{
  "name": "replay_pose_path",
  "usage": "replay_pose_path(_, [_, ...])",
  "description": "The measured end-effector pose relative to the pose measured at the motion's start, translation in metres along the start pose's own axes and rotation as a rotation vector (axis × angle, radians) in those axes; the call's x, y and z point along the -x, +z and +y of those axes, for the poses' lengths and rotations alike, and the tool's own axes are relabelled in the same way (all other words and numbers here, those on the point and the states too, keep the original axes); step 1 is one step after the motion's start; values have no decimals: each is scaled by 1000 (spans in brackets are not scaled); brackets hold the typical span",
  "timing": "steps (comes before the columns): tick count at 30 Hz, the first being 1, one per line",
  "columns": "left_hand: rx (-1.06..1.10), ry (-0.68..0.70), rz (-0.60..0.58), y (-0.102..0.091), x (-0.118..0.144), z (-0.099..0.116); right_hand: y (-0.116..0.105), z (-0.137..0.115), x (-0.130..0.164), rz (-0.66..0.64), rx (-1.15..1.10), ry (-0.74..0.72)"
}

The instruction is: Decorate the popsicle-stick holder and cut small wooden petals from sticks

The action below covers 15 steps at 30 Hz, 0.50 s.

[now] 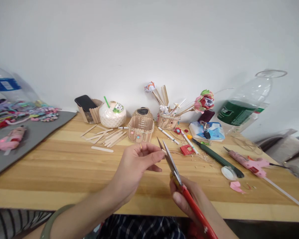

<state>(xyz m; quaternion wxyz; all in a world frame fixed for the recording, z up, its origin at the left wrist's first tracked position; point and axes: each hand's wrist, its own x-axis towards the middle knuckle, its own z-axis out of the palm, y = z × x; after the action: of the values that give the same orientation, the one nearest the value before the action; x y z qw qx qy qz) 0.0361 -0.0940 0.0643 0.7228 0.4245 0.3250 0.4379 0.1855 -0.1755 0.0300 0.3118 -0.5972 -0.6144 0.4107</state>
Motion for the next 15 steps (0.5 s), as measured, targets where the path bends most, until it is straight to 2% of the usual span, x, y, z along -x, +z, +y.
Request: replay_pose_path(15, [55,20,25,-1,1,-4,1,6,-1,70,94,16])
